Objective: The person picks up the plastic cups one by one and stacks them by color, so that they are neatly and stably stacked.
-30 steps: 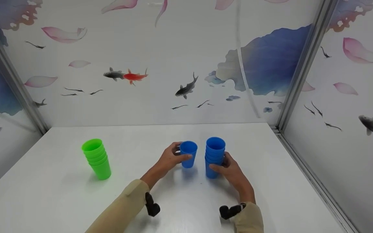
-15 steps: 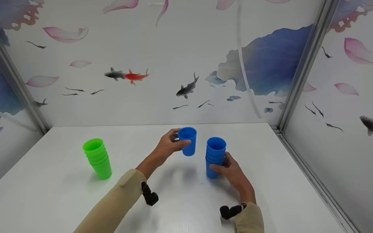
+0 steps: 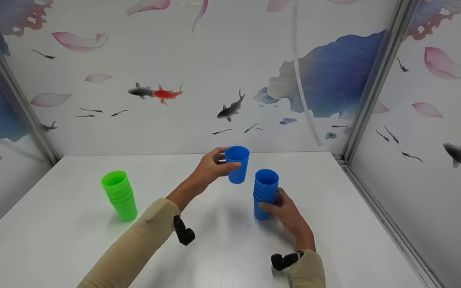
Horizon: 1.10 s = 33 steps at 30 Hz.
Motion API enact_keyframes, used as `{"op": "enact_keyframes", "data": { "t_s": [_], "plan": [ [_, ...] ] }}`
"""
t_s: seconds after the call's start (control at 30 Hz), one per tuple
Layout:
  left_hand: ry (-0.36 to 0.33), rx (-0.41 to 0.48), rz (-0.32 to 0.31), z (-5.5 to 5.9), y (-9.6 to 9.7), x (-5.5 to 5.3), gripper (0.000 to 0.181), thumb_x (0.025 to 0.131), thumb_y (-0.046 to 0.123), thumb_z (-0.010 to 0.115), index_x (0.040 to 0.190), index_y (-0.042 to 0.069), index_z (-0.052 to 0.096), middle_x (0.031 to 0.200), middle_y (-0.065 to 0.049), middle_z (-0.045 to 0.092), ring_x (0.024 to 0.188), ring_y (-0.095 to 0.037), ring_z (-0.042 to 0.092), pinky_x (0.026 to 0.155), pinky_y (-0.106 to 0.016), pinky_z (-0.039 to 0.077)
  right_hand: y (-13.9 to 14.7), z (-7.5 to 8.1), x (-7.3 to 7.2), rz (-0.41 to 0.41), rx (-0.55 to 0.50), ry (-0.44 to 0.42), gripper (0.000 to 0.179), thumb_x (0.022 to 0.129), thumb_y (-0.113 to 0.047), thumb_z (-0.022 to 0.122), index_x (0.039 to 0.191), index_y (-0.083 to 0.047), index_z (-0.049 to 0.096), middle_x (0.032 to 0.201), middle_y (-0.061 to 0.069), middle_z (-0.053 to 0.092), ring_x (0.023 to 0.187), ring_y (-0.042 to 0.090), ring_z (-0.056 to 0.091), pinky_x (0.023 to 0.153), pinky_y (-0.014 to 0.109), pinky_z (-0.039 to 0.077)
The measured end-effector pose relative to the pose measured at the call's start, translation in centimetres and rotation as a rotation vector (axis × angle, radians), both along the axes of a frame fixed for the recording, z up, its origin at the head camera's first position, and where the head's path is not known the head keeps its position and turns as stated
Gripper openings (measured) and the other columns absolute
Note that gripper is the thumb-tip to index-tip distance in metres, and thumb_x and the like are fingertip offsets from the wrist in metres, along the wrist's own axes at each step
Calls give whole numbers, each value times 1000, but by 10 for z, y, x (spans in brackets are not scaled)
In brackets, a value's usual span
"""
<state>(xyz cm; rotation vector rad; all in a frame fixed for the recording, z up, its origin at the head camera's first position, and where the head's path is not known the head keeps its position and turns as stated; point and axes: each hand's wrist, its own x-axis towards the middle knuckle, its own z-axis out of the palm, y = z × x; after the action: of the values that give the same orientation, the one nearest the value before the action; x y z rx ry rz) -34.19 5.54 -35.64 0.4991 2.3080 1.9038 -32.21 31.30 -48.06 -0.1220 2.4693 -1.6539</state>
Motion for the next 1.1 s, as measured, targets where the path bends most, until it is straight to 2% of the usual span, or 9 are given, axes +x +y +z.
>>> {"op": "enact_keyframes", "data": {
  "t_s": [0.27,0.43,0.73,0.97,1.1],
  "plan": [
    [35,-14,-14,17,14,7,71,88,39,75,148,17,44,152,-11,50,139,-33,51,111,-54,46,-1,4,2,0,0,-8,107,92,-54,67,162,-18,-6,169,19,8,154,47,9,120,67,17],
    [55,1,-25,23,26,10,70,87,40,75,148,19,45,152,-9,50,137,-31,53,109,-52,48,-1,6,2,2,-7,-14,108,92,-52,67,162,-18,-7,169,20,9,154,48,10,119,69,17],
    [59,27,-15,21,40,16,68,88,39,74,147,21,46,151,-8,51,136,-30,53,108,-50,50,-2,2,0,12,-65,-15,102,93,-46,67,162,-21,-3,169,17,11,155,46,11,120,68,15],
    [62,24,-9,17,49,17,68,88,41,74,146,22,46,150,-6,52,135,-28,54,107,-49,51,-2,3,4,-42,-15,-38,113,89,-53,69,161,-23,-12,170,15,1,155,47,6,119,70,16],
    [60,21,-4,16,56,19,68,88,41,74,146,22,46,150,-5,52,135,-27,55,108,-50,49,-1,4,6,-44,-27,-34,111,89,-53,69,161,-23,-11,171,14,1,155,47,7,119,69,19]
  ]
}}
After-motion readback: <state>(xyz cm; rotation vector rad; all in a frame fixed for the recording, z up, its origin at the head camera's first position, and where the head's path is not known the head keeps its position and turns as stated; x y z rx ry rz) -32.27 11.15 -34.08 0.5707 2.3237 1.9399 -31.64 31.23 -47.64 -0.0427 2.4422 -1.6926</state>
